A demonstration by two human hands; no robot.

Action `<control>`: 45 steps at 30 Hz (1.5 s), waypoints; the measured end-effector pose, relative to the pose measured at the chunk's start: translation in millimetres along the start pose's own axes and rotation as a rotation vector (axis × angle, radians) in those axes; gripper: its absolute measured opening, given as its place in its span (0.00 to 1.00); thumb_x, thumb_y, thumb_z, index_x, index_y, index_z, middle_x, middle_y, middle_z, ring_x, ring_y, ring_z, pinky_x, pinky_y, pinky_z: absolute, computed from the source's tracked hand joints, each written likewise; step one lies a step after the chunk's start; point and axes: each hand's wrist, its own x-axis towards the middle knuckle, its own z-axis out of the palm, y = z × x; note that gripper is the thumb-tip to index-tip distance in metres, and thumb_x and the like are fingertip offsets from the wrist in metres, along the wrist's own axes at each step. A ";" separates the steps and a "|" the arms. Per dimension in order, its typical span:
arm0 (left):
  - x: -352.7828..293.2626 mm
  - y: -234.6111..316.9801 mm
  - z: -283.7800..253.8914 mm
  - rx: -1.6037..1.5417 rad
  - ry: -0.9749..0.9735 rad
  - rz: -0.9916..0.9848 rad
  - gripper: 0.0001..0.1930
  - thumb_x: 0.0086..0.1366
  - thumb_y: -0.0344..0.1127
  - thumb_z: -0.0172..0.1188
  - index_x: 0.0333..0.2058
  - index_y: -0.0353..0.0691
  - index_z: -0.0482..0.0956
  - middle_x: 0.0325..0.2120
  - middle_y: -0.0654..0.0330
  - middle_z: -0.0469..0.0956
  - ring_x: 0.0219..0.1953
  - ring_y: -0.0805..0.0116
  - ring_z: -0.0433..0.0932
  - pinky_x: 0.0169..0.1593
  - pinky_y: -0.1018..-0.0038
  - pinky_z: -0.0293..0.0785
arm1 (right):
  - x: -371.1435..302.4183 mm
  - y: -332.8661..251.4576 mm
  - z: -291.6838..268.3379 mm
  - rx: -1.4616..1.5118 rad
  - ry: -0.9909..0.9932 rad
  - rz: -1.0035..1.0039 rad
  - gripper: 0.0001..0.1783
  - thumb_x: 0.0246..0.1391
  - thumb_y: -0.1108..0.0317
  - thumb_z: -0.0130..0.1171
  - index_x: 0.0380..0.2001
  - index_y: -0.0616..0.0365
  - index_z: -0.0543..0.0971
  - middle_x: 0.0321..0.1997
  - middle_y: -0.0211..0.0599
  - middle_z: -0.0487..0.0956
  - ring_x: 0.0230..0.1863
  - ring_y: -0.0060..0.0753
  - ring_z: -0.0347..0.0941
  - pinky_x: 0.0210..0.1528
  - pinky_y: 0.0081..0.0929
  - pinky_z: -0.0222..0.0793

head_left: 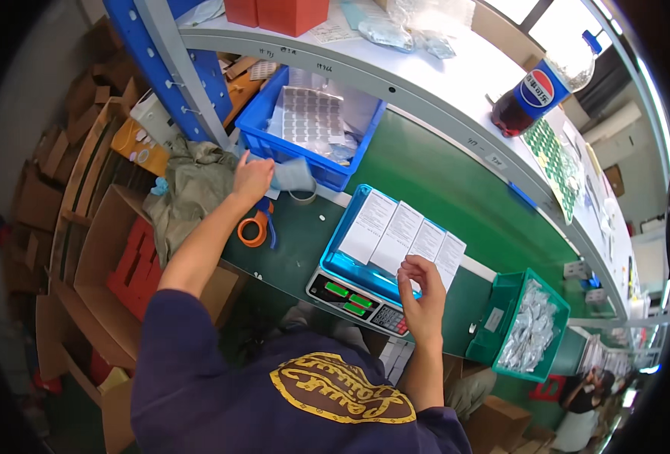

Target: Packaging small products into individual boxes and then into larger shipping cartons, including weighing and taping.

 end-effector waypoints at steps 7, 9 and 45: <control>-98.7 100.4 -148.8 -1.378 0.004 -0.067 0.09 0.67 0.34 0.59 0.42 0.35 0.75 0.31 0.61 0.79 0.31 0.79 0.75 0.32 0.78 0.70 | 38.7 -66.0 56.3 -0.188 0.000 -0.480 0.18 0.49 0.78 0.65 0.46 0.58 0.79 0.42 0.42 0.80 0.42 0.41 0.78 0.44 0.29 0.74; -126.5 119.0 -158.8 -1.537 0.137 0.094 0.09 0.65 0.29 0.59 0.43 0.34 0.76 0.32 0.61 0.79 0.34 0.77 0.77 0.36 0.80 0.72 | 44.0 -74.9 71.5 -0.193 0.004 -0.457 0.21 0.48 0.76 0.67 0.48 0.57 0.79 0.42 0.41 0.80 0.41 0.41 0.78 0.43 0.30 0.75; -154.2 132.3 -142.3 -1.816 -0.573 0.303 0.23 0.54 0.34 0.62 0.48 0.34 0.71 0.42 0.60 0.75 0.44 0.72 0.74 0.50 0.75 0.68 | -34.1 -55.4 55.1 0.091 0.038 0.006 0.14 0.54 0.67 0.66 0.43 0.59 0.81 0.36 0.38 0.81 0.33 0.29 0.80 0.35 0.24 0.76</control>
